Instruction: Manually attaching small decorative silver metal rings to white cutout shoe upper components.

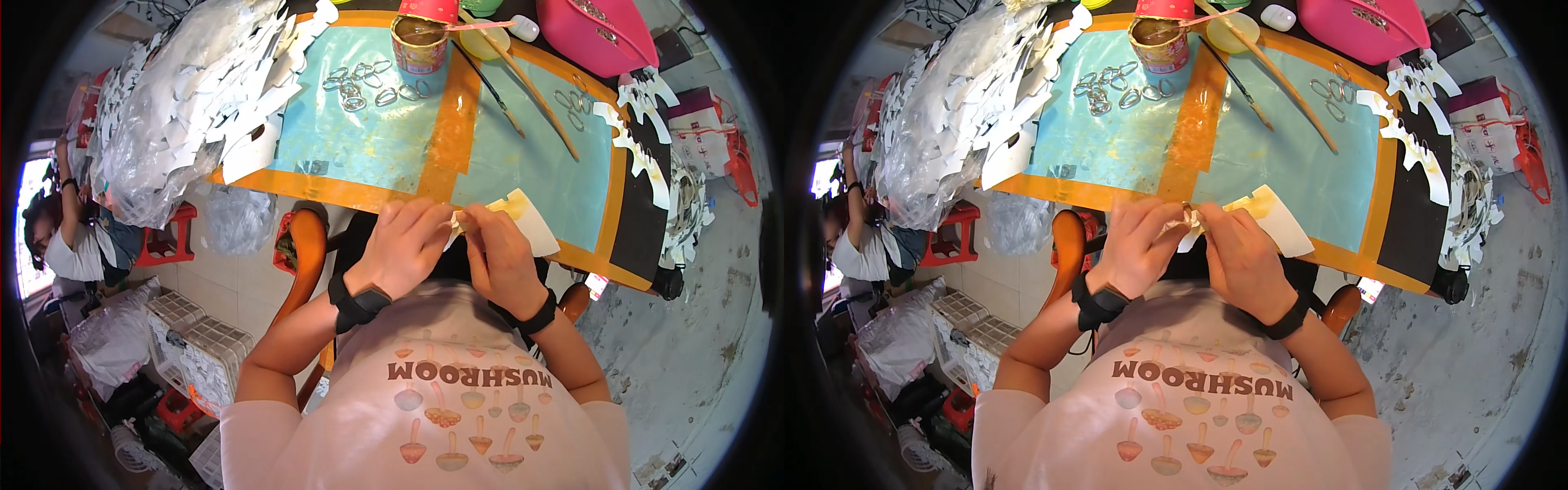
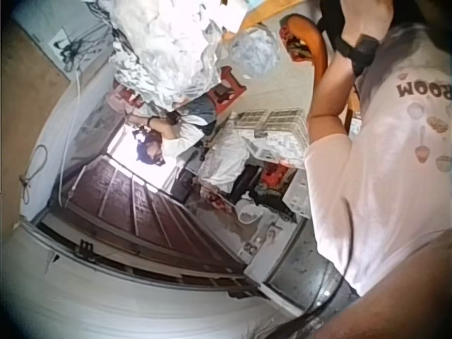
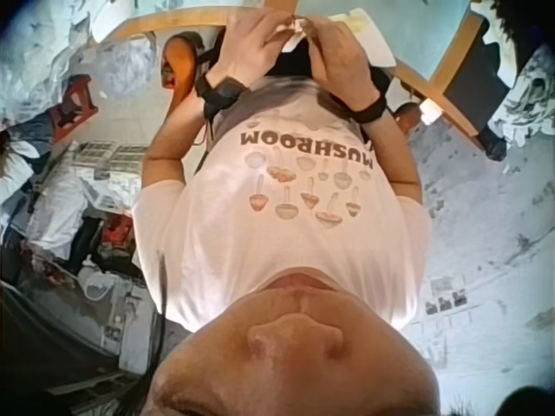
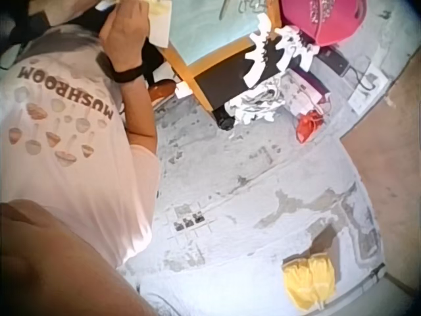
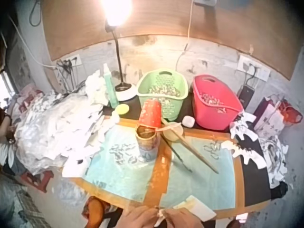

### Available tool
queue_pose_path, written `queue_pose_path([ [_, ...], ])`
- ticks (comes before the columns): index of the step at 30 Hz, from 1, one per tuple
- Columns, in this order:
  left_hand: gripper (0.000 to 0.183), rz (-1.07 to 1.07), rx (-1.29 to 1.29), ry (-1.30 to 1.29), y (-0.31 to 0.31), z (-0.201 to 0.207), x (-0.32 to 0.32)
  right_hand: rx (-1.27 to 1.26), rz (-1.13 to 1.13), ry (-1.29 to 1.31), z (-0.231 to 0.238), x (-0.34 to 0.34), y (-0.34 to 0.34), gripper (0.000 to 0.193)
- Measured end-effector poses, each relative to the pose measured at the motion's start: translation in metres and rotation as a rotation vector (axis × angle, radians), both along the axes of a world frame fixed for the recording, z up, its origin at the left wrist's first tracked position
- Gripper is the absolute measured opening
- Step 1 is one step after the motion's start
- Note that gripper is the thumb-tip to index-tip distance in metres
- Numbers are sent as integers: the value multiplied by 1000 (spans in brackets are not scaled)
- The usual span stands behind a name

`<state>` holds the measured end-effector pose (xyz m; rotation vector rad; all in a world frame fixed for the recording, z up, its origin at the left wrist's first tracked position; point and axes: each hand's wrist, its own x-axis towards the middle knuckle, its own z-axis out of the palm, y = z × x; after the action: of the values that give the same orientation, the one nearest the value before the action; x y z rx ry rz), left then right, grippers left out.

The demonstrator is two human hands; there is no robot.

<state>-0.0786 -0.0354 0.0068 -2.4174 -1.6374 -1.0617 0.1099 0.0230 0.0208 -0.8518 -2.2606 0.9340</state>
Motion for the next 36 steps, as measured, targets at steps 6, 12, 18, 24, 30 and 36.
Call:
queue_pose_path([
  [6, 17, 66, 94, 135, -12, -3, 2, 194, 165, -104, 3, 6, 10, 49],
  [12, 27, 130, -130, -96, -5, 31, -4, 275, 189, -216, 6, 6, 6, 48],
  [18, 31, -148, -177, -10, 6, 23, -15, 297, 203, -220, 5, 7, 5, 45],
  [24, 35, -200, -8, 92, 11, 10, -24, 129, 129, -77, 1, 7, 7, 47],
  [30, 36, -249, 37, 62, 7, -2, -37, 93, 115, -44, 3, 5, 11, 45],
  [36, 37, -250, -90, 24, 8, 5, -40, 179, 121, -42, 3, -3, 20, 35],
])
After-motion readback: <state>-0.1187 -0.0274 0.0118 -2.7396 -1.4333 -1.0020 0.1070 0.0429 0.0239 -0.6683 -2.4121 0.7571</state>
